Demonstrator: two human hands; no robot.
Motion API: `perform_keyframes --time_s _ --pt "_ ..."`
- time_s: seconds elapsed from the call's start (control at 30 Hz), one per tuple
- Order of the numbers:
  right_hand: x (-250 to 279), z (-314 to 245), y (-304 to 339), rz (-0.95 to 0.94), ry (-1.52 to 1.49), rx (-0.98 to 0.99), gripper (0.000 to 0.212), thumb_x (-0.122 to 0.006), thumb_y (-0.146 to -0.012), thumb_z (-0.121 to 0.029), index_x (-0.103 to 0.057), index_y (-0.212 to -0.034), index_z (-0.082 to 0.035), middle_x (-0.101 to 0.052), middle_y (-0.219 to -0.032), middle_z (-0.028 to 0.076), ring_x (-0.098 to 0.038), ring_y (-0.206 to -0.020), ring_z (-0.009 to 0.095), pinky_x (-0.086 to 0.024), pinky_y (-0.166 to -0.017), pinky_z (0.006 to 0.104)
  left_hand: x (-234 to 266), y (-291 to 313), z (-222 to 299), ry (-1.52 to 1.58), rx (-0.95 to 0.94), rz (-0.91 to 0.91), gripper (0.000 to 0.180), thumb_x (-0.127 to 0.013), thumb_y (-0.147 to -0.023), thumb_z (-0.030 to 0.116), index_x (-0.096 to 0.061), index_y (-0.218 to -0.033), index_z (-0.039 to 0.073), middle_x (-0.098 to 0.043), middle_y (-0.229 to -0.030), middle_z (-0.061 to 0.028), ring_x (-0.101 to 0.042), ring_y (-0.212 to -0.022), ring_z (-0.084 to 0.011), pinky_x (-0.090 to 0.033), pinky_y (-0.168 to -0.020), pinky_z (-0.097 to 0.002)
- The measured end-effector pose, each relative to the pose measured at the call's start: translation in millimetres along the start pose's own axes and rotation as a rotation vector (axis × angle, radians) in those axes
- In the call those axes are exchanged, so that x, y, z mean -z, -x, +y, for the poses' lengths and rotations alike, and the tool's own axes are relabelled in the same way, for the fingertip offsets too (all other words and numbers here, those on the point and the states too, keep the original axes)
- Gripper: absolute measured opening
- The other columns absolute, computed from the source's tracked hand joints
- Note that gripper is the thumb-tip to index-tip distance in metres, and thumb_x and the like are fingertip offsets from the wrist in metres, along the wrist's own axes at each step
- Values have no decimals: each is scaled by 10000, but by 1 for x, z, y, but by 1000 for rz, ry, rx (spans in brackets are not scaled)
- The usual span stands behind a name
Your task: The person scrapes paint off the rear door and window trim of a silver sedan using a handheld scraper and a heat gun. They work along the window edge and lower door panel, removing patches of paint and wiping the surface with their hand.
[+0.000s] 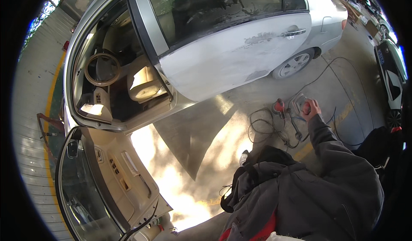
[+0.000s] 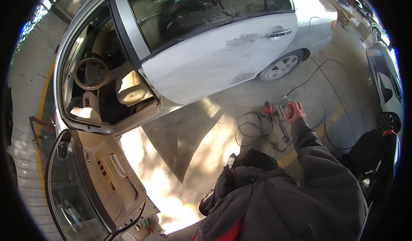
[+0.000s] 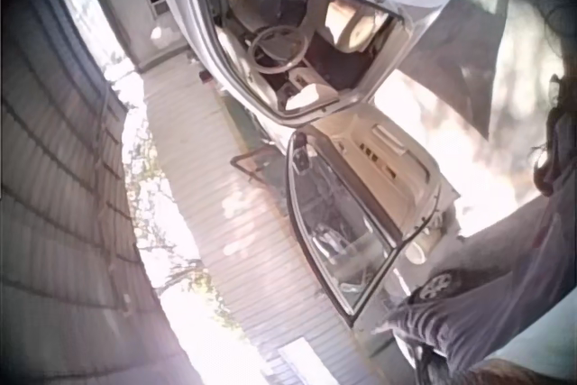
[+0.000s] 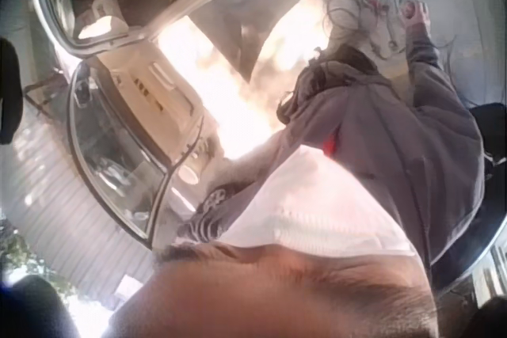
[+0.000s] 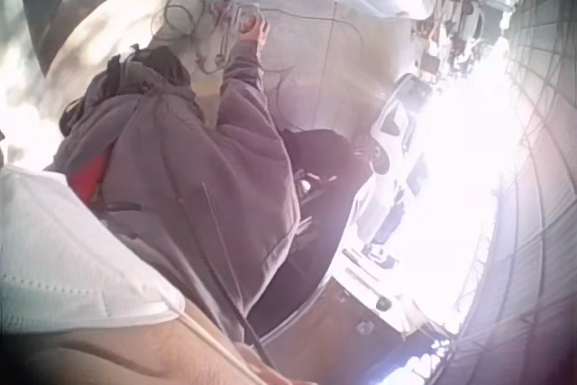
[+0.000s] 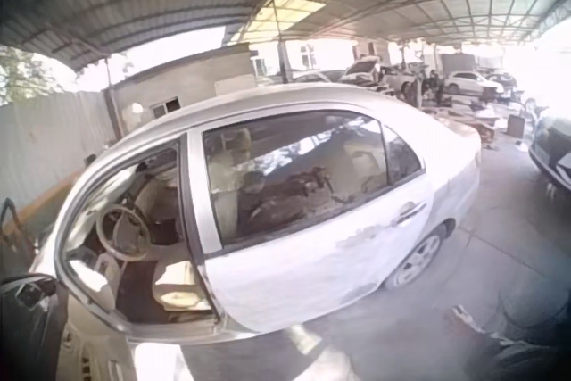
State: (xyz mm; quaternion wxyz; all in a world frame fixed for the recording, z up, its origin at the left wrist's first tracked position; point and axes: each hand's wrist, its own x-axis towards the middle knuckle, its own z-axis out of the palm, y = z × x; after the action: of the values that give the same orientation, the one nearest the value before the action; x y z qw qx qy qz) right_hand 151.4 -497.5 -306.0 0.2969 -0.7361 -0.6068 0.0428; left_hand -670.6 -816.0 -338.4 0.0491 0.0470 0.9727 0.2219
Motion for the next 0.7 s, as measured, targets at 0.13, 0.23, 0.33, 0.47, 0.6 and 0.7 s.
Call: perform_keyframes --time_s 0.13,0.23,0.33,0.47,0.6,0.7 --pt "-13 22 43 -15 9 -140 652 -863 -714 -116 -628 -1316 -205 -633 -1252 163 -661 -1167 450 -577 -955 511 50 -35 36 90 -188 268 292 -703 -1012 298 -720 -1115 26 -743 -947 -192 -730 -766 -335 -574 -657 -499" --pt "-12 46 78 -49 4 -230 678 -875 -713 -119 -610 -1332 -205 -623 -1283 167 -655 -1184 468 -579 -963 527 116 -58 66 135 -358 544 299 -714 -1017 321 -725 -1078 29 -739 -928 -195 -726 -769 -345 -570 -669 -514" --pt "2 88 114 20 -33 -309 702 -898 -703 -131 -600 -1334 -206 -615 -1298 181 -657 -1181 469 -580 -964 534 203 -69 99 191 -525 838 314 -725 -1023 345 -730 -1040 32 -735 -909 -199 -723 -773 -354 -567 -681 -530" --pt "27 161 181 72 -25 -416 737 -916 -689 -149 -581 -1343 -204 -611 -1285 198 -666 -1146 456 -576 -954 531 325 -77 149 287 -721 1213 343 -740 -1030 377 -736 -990 36 -729 -884 -203 -718 -777 -367 -562 -697 -550" --pt "49 177 231 79 -2 -512 753 -912 -691 -161 -563 -1358 -194 -618 -1281 188 -662 -1153 457 -573 -954 530 452 -62 180 330 -825 1291 354 -748 -1036 386 -738 -967 39 -724 -870 -203 -700 -767 -370 -559 -699 -538" --pt "75 200 261 133 -26 -559 735 -899 -706 -166 -561 -1358 -193 -618 -1287 188 -654 -1179 461 -571 -966 527 422 -2 259 428 -913 1332 367 -755 -1041 395 -739 -944 41 -719 -856 -203 -682 -756 -373 -556 -701 -527"
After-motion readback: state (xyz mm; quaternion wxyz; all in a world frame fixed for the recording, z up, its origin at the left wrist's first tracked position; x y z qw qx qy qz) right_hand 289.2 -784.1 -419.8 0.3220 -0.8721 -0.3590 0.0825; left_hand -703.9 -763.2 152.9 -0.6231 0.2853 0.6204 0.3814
